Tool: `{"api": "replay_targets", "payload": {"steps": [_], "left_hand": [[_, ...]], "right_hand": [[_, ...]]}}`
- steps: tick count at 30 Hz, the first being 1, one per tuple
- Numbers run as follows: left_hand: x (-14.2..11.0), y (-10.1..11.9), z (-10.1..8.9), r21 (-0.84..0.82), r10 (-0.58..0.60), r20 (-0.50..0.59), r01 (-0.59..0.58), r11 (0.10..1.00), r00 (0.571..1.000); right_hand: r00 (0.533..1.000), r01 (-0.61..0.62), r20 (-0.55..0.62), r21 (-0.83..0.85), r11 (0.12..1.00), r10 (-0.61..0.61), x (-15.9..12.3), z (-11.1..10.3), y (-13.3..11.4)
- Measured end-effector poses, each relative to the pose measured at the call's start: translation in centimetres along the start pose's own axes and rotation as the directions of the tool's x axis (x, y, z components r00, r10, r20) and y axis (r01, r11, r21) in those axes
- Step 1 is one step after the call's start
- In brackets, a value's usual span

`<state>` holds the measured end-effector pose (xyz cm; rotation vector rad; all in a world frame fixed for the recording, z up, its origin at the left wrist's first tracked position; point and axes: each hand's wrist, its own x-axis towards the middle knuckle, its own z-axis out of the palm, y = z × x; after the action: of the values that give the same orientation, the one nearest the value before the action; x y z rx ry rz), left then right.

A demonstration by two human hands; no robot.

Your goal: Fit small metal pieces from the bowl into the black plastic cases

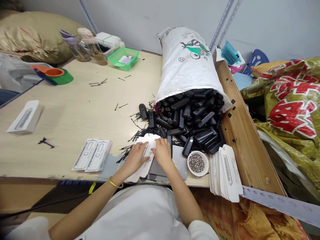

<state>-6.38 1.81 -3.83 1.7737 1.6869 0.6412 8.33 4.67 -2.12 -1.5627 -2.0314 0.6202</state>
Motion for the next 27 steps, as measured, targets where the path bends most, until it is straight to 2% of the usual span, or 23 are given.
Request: {"api": "replay_targets", "payload": {"steps": [2,4,6,8,9,10,11,12,13,14,15,17,19,21,23,25,27], "left_hand": [[-0.2,-1.1,-0.8,0.17,-0.069,0.014,0.065,0.983,0.998],[0.0,-1.3,-1.2,0.198,-0.089,0.035,0.08,0.977,0.995],[0.2,-0.5,-1.7,0.079,-0.071,-0.011,0.072,0.994,0.997],[0.4,0.7,-2.3,-0.233,-0.087,-0.056,0.071,0.97,0.995],[0.4,1.3,-2.6,-0.447,-0.113,-0.012,0.096,0.89,0.993],[0.4,1.9,-3.0,-0.647,-0.13,0.102,0.165,0.744,0.986],[0.3,2.4,-3.2,-0.785,-0.108,0.265,0.28,0.552,0.958],[0.1,2.9,-3.4,-0.837,-0.043,0.425,0.411,0.36,0.904],[-0.1,3.3,-3.6,-0.826,0.041,0.542,0.523,0.212,0.839],[-0.3,3.7,-3.6,-0.792,0.108,0.609,0.598,0.121,0.786],[-0.5,4.0,-3.7,-0.771,0.136,0.636,0.632,0.075,0.76],[-0.6,4.6,-3.7,-0.781,0.101,0.624,0.621,0.063,0.775],[-0.5,5.1,-3.7,-0.814,0.042,0.578,0.572,0.104,0.815],[-0.2,5.6,-3.8,-0.846,0.016,0.518,0.51,0.156,0.855],[0.0,5.9,-3.8,-0.865,0.016,0.466,0.452,0.218,0.884],[0.2,6.1,-3.4,-0.867,0.022,0.429,0.404,0.29,0.903],[0.2,6.2,-2.9,-0.87,0.026,0.391,0.36,0.337,0.92]], "right_hand": [[0.988,-0.066,0.132,-0.085,0.994,0.077,1.8,0.9,-0.2],[0.965,-0.09,0.236,-0.099,0.991,0.112,3.6,0.6,0.1],[0.95,-0.056,0.305,-0.062,0.997,0.072,5.1,-0.9,0.4],[0.946,-0.011,0.323,-0.021,1.0,0.017,6.0,-3.1,0.5],[0.952,0.025,0.304,0.015,1.0,-0.028,6.2,-4.3,0.5],[0.96,0.073,0.267,0.067,0.995,-0.088,6.2,-5.4,0.4],[0.961,0.132,0.224,0.137,0.982,-0.16,6.2,-6.4,0.3],[0.955,0.19,0.184,0.227,0.955,-0.234,6.0,-7.2,0.2],[0.943,0.232,0.152,0.335,0.913,-0.295,5.8,-7.9,0.2],[0.935,0.243,0.13,0.446,0.861,-0.331,5.5,-8.3,0.2],[0.934,0.224,0.117,0.548,0.806,-0.338,5.2,-8.6,0.2],[0.957,0.152,0.072,0.699,0.699,-0.28,4.6,-8.4,0.4],[0.992,0.106,-0.032,0.755,0.648,-0.124,3.8,-7.5,0.4],[0.989,0.059,-0.132,0.738,0.672,0.058,3.0,-6.2,0.2],[0.969,-0.003,-0.173,0.711,0.703,0.179,2.0,-4.8,-0.2],[0.959,-0.04,-0.171,0.712,0.701,0.228,1.0,-3.5,-0.7],[0.951,-0.055,-0.162,0.749,0.661,0.263,0.1,-2.6,-1.0]]}}
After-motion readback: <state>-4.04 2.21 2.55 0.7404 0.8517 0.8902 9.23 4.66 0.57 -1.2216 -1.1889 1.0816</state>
